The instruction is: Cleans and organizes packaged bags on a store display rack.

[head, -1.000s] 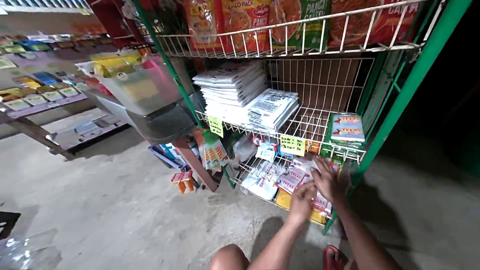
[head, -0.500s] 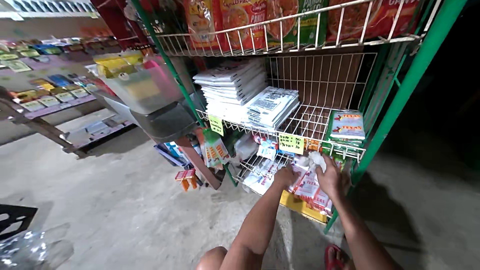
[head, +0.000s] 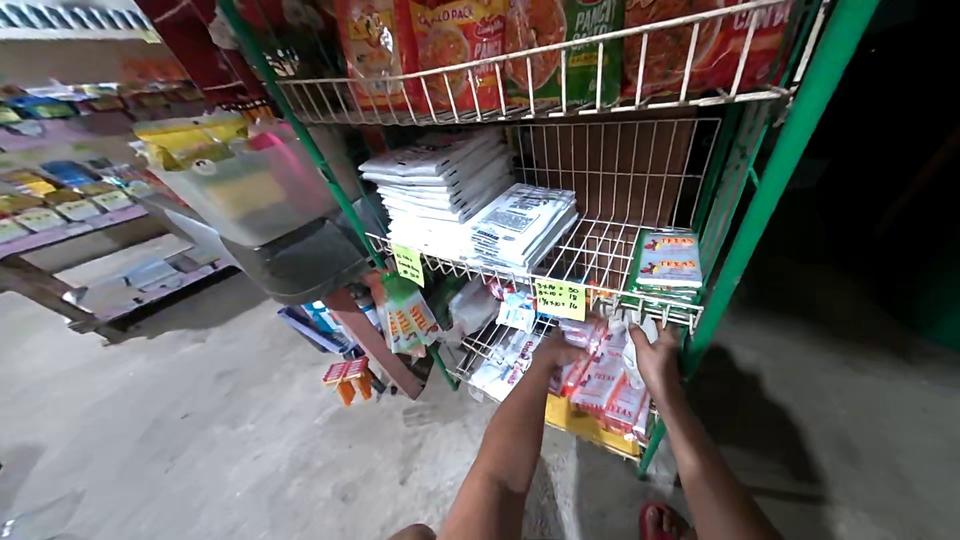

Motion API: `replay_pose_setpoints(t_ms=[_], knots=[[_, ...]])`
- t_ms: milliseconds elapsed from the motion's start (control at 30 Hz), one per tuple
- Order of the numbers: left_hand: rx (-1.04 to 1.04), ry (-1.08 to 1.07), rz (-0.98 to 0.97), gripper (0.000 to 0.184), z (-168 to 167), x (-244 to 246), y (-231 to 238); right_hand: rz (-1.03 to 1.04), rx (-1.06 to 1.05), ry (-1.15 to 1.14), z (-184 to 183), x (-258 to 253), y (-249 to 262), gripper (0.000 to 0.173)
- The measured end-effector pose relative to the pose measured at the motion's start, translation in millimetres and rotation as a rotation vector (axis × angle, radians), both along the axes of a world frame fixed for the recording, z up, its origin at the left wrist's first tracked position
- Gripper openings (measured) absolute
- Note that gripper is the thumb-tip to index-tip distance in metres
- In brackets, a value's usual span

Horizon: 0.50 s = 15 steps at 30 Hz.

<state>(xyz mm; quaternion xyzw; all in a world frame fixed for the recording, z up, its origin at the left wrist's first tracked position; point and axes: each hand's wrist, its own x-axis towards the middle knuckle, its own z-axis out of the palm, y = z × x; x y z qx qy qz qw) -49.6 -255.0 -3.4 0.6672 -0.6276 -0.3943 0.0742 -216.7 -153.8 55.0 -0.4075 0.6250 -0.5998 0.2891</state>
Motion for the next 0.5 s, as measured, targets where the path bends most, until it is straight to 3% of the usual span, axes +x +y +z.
replay_pose_setpoints(t_ms=[133,400,500], knots=[[-0.016,0.261,0.045,0.083,-1.1,25.0,-2.4,-0.001,0.002,-0.03,-0.7,-0.3,-1.0,0.055],[-0.062,-0.006,-0.073,0.106,-9.3,28.8,-0.2,-0.018,0.005,-0.034,3.4,1.6,1.7,0.056],[-0.057,-0.127,-0.026,0.105,-1.7,26.8,5.4,-0.01,0.033,-0.009,5.1,0.4,2.7,0.056]])
